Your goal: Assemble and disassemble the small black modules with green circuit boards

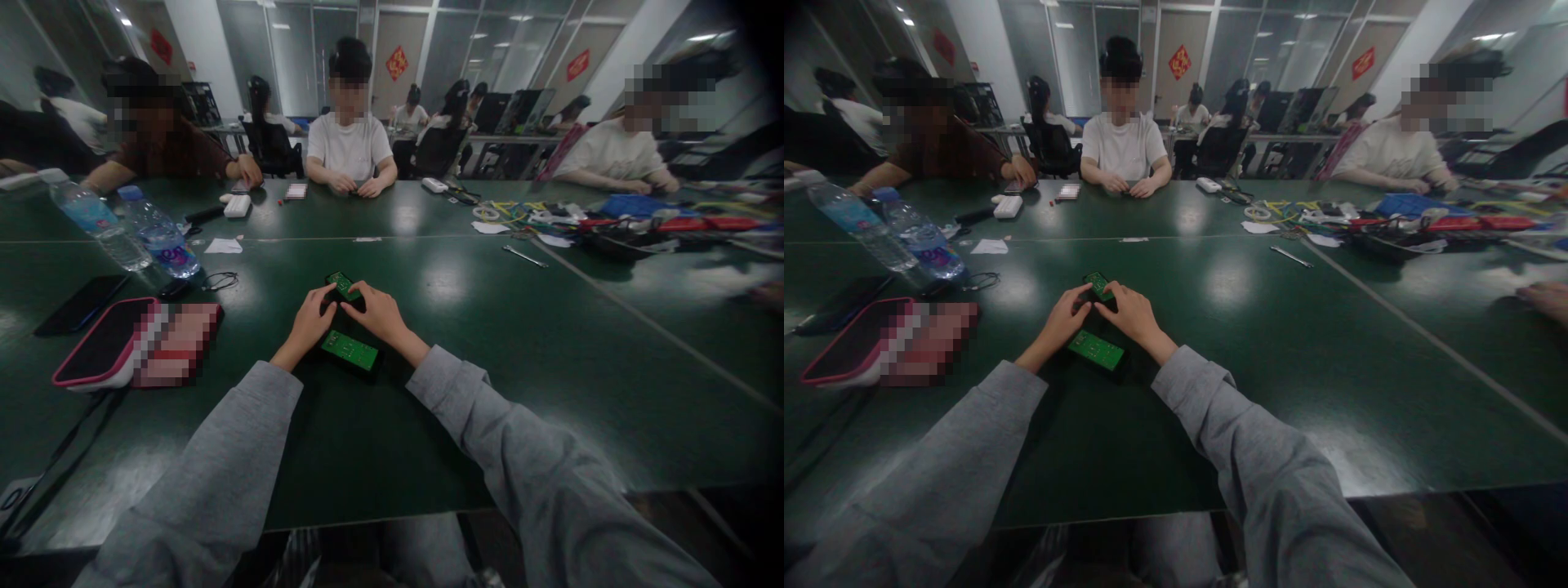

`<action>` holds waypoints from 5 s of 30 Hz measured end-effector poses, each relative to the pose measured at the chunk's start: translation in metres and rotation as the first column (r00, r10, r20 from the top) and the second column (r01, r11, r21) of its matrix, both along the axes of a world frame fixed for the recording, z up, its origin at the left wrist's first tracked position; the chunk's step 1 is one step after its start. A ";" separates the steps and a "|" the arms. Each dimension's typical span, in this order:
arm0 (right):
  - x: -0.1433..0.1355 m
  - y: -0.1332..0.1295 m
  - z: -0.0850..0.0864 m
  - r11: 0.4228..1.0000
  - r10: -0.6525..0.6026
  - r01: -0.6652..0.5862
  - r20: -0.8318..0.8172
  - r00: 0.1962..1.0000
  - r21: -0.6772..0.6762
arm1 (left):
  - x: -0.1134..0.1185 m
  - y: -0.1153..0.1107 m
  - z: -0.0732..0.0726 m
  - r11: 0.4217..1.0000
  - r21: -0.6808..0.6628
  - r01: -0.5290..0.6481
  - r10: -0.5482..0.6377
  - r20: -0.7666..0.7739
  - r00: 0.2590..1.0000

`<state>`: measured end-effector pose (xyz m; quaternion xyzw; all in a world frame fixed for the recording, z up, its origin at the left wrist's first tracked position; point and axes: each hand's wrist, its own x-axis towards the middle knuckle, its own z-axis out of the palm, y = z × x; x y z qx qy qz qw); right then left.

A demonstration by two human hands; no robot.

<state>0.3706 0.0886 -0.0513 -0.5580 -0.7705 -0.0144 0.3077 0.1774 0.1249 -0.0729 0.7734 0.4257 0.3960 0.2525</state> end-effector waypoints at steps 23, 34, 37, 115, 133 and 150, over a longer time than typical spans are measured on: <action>0.002 0.009 -0.006 0.995 0.070 -0.064 -0.069 0.995 0.081 | 0.002 0.032 -0.004 0.992 -0.123 -0.011 0.038 0.218 0.975; 0.001 0.012 -0.013 0.995 -0.100 0.101 -0.080 0.992 0.010 | 0.002 0.031 -0.005 0.994 -0.104 -0.022 0.039 0.167 0.985; 0.001 0.013 -0.013 0.996 -0.093 0.093 -0.071 0.993 0.002 | 0.002 0.031 -0.004 0.993 -0.114 -0.014 0.034 0.173 0.984; -0.005 0.001 -0.001 0.995 0.101 -0.099 0.114 0.988 -0.024 | 0.002 0.036 -0.011 0.974 -0.154 -0.169 0.196 0.185 0.963; -0.003 0.002 -0.001 0.997 0.068 -0.067 0.036 0.997 -0.028 | 0.001 0.032 -0.006 0.979 -0.152 -0.138 0.166 0.194 0.967; -0.004 -0.001 0.002 0.996 0.037 -0.052 0.209 0.977 0.067 | 0.002 0.033 -0.009 0.968 -0.208 -0.141 0.187 0.220 0.958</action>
